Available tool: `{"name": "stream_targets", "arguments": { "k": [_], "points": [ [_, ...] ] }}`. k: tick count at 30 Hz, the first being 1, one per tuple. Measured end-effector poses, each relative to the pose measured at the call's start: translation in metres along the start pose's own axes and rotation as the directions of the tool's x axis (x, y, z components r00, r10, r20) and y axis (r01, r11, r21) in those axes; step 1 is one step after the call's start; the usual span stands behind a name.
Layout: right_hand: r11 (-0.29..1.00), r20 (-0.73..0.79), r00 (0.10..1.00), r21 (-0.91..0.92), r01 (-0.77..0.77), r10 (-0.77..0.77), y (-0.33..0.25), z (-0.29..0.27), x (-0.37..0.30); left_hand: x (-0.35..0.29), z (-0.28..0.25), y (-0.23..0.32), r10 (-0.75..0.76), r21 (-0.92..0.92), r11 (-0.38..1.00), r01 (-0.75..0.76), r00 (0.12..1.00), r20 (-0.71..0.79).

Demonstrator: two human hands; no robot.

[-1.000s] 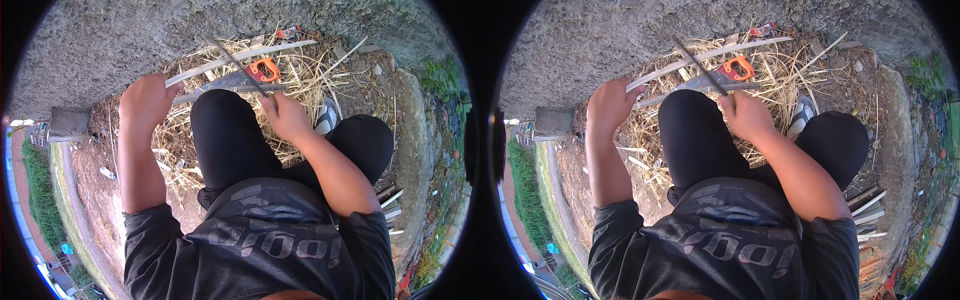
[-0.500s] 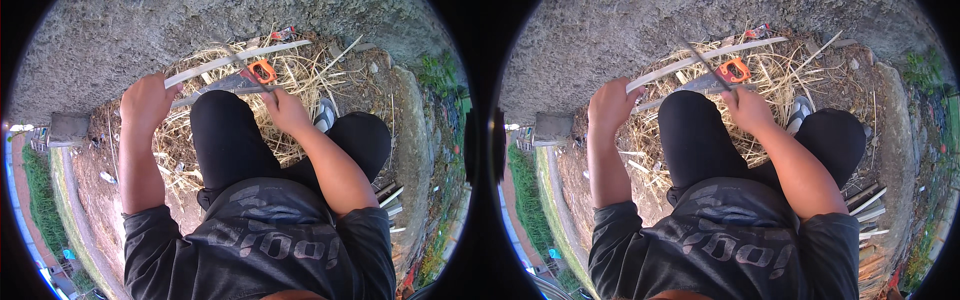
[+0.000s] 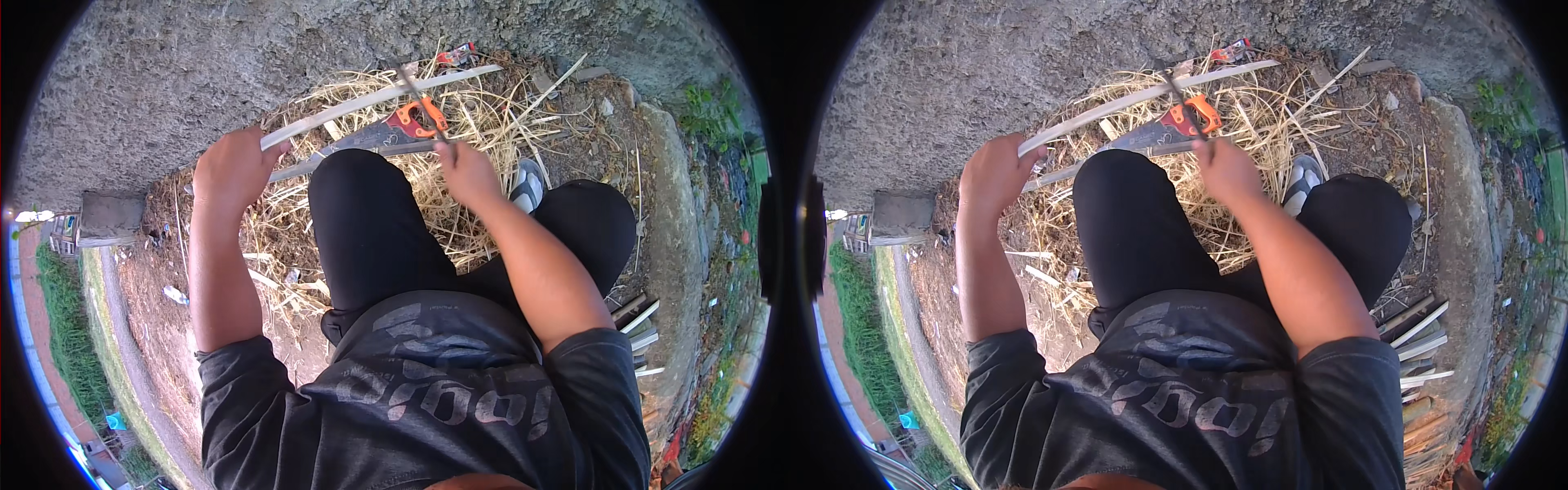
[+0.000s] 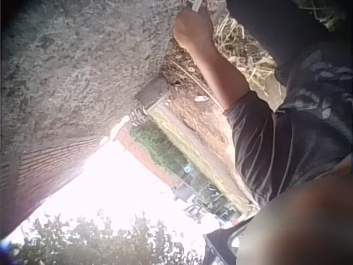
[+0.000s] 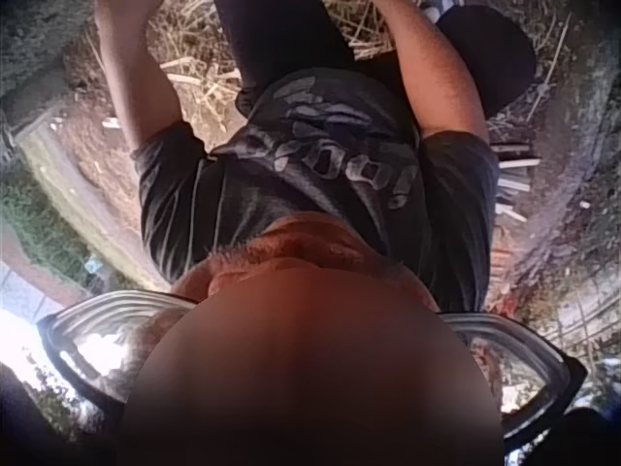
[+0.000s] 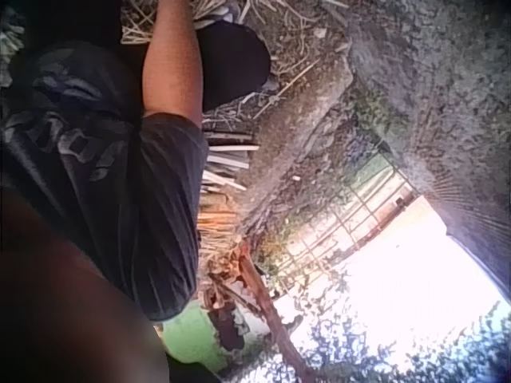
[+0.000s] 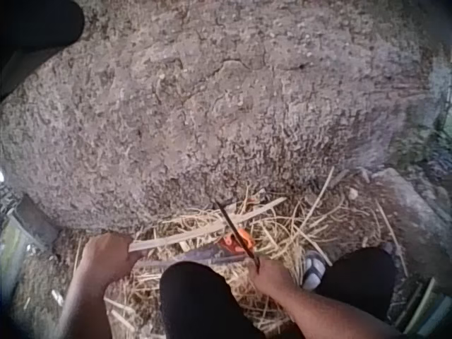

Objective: Scraping a thin strip of bamboo with a knife to smooth or thin it for manufacturing.

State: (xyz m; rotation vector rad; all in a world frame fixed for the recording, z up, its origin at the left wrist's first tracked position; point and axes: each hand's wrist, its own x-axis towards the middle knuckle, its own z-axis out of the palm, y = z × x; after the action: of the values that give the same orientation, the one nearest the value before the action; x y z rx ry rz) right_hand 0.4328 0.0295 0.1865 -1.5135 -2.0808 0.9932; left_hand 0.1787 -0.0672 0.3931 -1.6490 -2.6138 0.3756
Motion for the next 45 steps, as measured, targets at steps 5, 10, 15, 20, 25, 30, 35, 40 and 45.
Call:
{"name": "stream_targets", "arguments": {
  "k": [5, 10, 15, 20, 25, 30, 35, 40, 45],
  "points": [
    [0.985, -0.170, 0.970, 0.019, -0.172, 0.173, 0.019, -0.009, 0.022, 0.002, 0.012, -0.008, 0.005, -0.010, 1.000, -0.005, 1.000, -0.025],
    [0.987, -0.089, 0.990, 0.105, 0.122, -0.113, -0.035, 0.003, 0.000, 0.015, 0.012, -0.024, -0.010, 0.014, 1.000, 0.010, 1.000, 0.029],
    [0.981, 0.076, 0.978, 0.023, 0.192, -0.193, -0.034, 0.023, 0.018, 0.023, 0.001, -0.033, 0.016, 0.021, 1.000, -0.018, 0.996, 0.091],
    [0.988, -0.090, 0.984, 0.005, -0.157, 0.157, 0.048, 0.023, 0.051, 0.018, 0.016, -0.028, 0.059, 0.034, 0.998, -0.061, 0.997, 0.055],
    [0.981, -0.203, 0.964, 0.130, -0.145, 0.169, 0.025, 0.022, 0.040, 0.020, 0.027, -0.031, 0.030, 0.093, 0.995, -0.027, 0.999, -0.036],
    [0.973, -0.063, 0.978, 0.103, 0.205, -0.200, 0.003, 0.037, 0.020, 0.030, 0.034, -0.038, -0.009, 0.115, 0.993, 0.007, 1.000, 0.012],
    [0.996, -0.051, 0.994, 0.019, -0.092, 0.092, 0.047, 0.034, 0.045, 0.026, 0.038, -0.044, 0.051, 0.108, 0.993, -0.048, 0.998, -0.023],
    [0.974, -0.133, 0.969, -0.068, -0.218, 0.207, 0.065, 0.031, 0.061, 0.017, 0.048, -0.065, 0.059, 0.098, 0.994, -0.052, 0.995, -0.078],
    [0.984, -0.078, 0.982, 0.028, 0.176, -0.174, 0.011, 0.044, 0.047, 0.010, 0.036, -0.109, -0.018, 0.105, 0.994, 0.021, 0.999, -0.031]
  ]
}}
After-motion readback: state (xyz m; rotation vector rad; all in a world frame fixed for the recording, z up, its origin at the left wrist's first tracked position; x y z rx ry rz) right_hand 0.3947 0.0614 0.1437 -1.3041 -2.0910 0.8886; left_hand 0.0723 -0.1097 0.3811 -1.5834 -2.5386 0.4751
